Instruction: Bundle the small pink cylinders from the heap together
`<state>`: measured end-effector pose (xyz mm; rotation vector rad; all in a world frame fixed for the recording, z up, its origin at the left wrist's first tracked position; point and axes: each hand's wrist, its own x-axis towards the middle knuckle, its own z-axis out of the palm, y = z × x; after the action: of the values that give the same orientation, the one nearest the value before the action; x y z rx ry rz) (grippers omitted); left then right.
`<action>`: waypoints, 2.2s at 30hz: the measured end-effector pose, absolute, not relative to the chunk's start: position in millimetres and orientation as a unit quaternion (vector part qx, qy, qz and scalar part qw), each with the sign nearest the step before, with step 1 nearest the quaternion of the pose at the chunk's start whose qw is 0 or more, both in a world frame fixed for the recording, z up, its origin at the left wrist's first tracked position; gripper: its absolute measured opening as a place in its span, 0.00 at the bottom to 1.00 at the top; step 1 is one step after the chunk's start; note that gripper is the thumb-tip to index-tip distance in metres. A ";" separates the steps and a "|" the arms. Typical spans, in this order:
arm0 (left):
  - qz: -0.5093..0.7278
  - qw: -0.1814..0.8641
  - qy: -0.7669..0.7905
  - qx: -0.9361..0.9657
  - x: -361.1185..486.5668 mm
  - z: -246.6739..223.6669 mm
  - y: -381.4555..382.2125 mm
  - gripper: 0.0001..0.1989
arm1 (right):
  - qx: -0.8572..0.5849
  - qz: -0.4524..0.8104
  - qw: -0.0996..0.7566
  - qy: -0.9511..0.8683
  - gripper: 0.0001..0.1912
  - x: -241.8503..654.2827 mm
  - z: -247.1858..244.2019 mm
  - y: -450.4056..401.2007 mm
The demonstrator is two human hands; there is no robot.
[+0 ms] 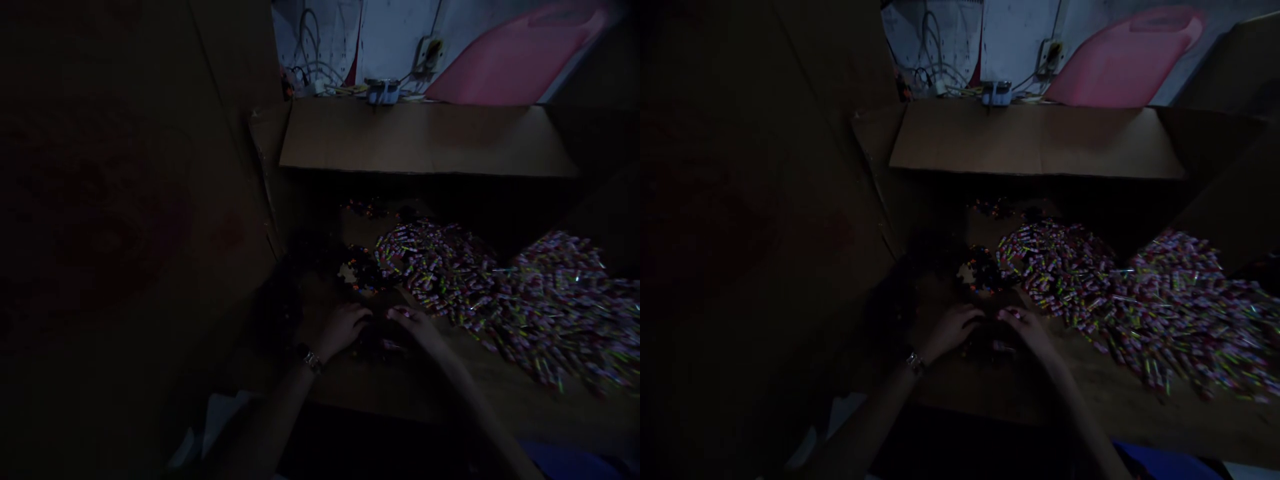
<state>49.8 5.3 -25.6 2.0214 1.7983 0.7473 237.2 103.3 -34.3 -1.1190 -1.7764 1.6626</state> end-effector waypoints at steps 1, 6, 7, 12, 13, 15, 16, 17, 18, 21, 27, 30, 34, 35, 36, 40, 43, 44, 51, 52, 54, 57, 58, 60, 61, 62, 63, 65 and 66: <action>0.259 0.167 0.633 0.710 50.1 -25.4 5.2 0.11 | -0.410 0.600 0.231 -0.646 0.23 236.1 -33.9 103.0; 0.236 0.165 0.637 0.715 52.0 -23.1 3.3 0.11 | -0.421 0.578 0.235 -0.658 0.23 236.1 -39.3 103.6; 0.235 0.164 0.637 0.715 52.2 -22.8 2.7 0.11 | -0.415 0.570 0.233 -0.670 0.23 237.3 -41.2 104.2; 0.253 0.167 0.640 0.706 52.4 -23.5 -0.2 0.10 | -0.385 0.548 0.219 -0.710 0.20 242.3 -43.6 106.9; 0.253 0.166 0.642 0.705 52.6 -23.8 -0.5 0.11 | -0.382 0.542 0.215 -0.718 0.20 242.5 -42.3 106.9; 0.249 0.163 0.642 0.707 52.9 -24.9 -0.7 0.11 | -0.373 0.520 0.211 -0.739 0.19 242.2 -39.1 106.4; 0.249 0.165 0.641 0.708 53.2 -25.6 -0.7 0.12 | -0.368 0.508 0.207 -0.751 0.19 241.7 -37.8 105.9; 0.250 0.168 0.640 0.707 53.5 -26.4 -0.9 0.12 | -0.365 0.498 0.205 -0.760 0.19 240.9 -37.0 105.4; 0.251 0.171 0.641 0.705 53.8 -27.3 -1.2 0.13 | -0.362 0.488 0.204 -0.768 0.19 240.0 -37.0 104.9; 0.256 0.171 0.647 0.698 54.4 -28.4 -4.1 0.14 | -0.339 0.471 0.207 -0.787 0.19 236.7 -40.5 104.2; 0.243 0.163 0.620 0.728 52.9 -8.7 -12.1 0.10 | -0.350 0.479 0.204 -0.779 0.20 240.8 -44.5 106.8; 0.217 0.137 0.670 0.696 49.1 5.9 -1.2 0.19 | -0.386 0.417 0.254 -0.782 0.21 250.1 -40.2 112.8; 0.170 0.039 0.775 0.607 39.7 6.6 27.7 0.18 | -0.429 0.361 0.294 -0.774 0.26 254.7 -34.6 117.8; 0.153 0.038 0.786 0.598 37.6 3.6 33.2 0.18 | -0.434 0.361 0.293 -0.772 0.27 253.7 -34.0 116.5; 0.139 0.046 0.793 0.592 35.9 0.2 36.8 0.18 | -0.433 0.365 0.291 -0.771 0.27 252.0 -33.6 114.2; 0.128 0.072 0.804 0.577 31.5 -9.4 31.2 0.13 | -0.406 0.387 0.279 -0.779 0.24 242.7 -32.8 97.4; 0.226 0.092 0.788 0.565 29.2 -9.8 16.4 0.18 | -0.389 0.411 0.274 -0.778 0.24 236.8 -27.3 86.5; 0.271 0.112 0.770 0.567 28.7 -9.4 11.9 0.21 | -0.381 0.426 0.268 -0.776 0.24 235.0 -24.2 84.7; 0.272 0.179 0.659 0.678 33.4 -12.1 1.4 0.20 | -0.311 0.535 0.192 -0.761 0.23 215.5 -7.5 98.2; 0.260 0.165 0.665 0.681 35.4 -13.2 1.5 0.18 | -0.300 0.536 0.194 -0.765 0.22 212.8 -8.7 102.3; 0.249 0.141 0.679 0.676 40.0 -15.5 1.4 0.14 | -0.285 0.536 0.206 -0.767 0.21 209.6 -14.4 110.6; 0.251 0.109 0.691 0.669 46.7 -19.0 0.1 0.09 | -0.293 0.549 0.207 -0.755 0.20 211.3 -26.5 120.5; 0.254 0.102 0.692 0.668 48.5 -20.1 -0.5 0.08 | -0.296 0.558 0.198 -0.749 0.20 213.1 -30.0 122.7; 0.263 0.096 0.689 0.669 51.0 -22.1 -1.7 0.07 | -0.298 0.571 0.179 -0.744 0.20 217.4 -34.6 125.3; 0.266 0.095 0.690 0.667 51.7 -22.9 -2.2 0.07 | -0.297 0.575 0.173 -0.743 0.20 219.5 -35.5 125.7; 0.269 0.095 0.692 0.663 52.2 -23.6 -2.6 0.07 | -0.297 0.577 0.169 -0.742 0.20 221.3 -35.7 125.7; 0.269 0.096 0.695 0.660 52.6 -24.2 -2.8 0.07 | -0.297 0.581 0.166 -0.740 0.20 222.9 -35.4 125.6; 0.267 0.097 0.700 0.655 53.2 -25.1 -3.0 0.07 | -0.298 0.588 0.162 -0.734 0.19 225.0 -34.6 125.1; 0.265 0.097 0.702 0.654 53.5 -25.6 -2.9 0.07 | -0.297 0.591 0.162 -0.732 0.19 225.8 -34.7 125.0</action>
<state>53.5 -2.9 -25.6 1.9368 2.0786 0.7857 225.8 125.0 -34.7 -0.8471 -2.0890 1.6868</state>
